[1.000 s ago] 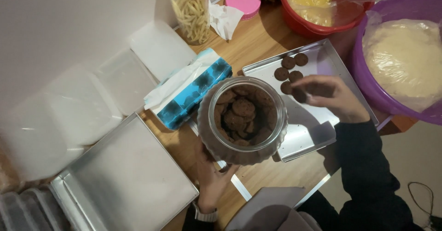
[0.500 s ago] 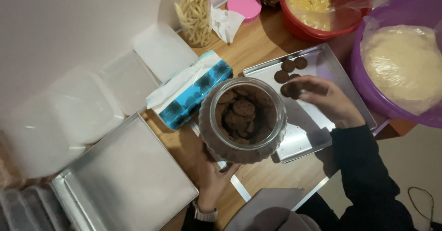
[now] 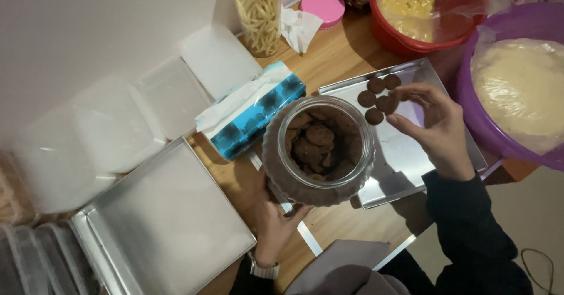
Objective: Picking chocolate cookies from a large plastic jar and arranging them in rows on a metal baking tray.
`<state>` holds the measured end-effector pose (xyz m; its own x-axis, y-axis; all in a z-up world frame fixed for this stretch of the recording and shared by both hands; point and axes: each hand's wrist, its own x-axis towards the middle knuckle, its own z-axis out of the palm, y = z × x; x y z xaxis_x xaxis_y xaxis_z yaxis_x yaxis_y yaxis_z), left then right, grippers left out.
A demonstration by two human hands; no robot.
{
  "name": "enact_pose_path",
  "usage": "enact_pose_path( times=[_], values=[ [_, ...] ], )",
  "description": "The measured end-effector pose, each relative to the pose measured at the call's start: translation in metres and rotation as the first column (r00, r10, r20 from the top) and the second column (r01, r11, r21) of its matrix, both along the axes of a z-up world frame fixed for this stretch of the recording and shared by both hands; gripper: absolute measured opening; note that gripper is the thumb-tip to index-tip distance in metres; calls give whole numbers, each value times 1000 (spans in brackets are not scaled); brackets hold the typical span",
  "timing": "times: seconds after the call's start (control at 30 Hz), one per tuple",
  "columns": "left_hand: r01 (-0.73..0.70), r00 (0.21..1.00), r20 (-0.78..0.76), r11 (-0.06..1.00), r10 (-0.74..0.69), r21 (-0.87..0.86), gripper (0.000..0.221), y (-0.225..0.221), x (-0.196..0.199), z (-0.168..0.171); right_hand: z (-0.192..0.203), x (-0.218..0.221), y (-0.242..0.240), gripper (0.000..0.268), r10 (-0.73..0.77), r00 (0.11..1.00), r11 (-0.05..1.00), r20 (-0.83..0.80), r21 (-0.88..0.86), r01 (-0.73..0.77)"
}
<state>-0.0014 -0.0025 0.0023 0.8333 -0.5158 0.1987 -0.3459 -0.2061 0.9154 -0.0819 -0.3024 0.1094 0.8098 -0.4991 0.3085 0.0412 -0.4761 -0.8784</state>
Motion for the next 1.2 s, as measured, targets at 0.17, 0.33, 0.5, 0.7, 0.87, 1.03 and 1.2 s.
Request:
enact_pose_path(
  times=[0.17,0.33,0.5,0.7,0.87,1.03,1.2],
  values=[
    [-34,999,-14,998,35,61,118,0,1,4,24,-2,11,49,113,988,993,109,19,-115],
    [-96,980,192,965,50,242,88,3,1,0,63,2,14,54,246,965,921,94,-333,-203],
    [-32,993,116,994,20,108,104,2,1,13,124,30,49,41,436,885,628,-163,-649,-430],
    [-39,980,198,986,5,165,86,3,3,5,130,69,54,35,437,748,204,-499,-755,-623],
    [-77,984,171,985,50,152,107,3,3,5,126,78,55,37,332,661,86,-673,-676,-732],
    [-72,984,176,984,43,161,111,3,3,4,114,76,54,34,288,667,3,-687,-696,-718],
    [-79,991,114,988,64,130,118,3,2,3,115,72,54,23,272,647,28,-712,-666,-745]
  ],
)
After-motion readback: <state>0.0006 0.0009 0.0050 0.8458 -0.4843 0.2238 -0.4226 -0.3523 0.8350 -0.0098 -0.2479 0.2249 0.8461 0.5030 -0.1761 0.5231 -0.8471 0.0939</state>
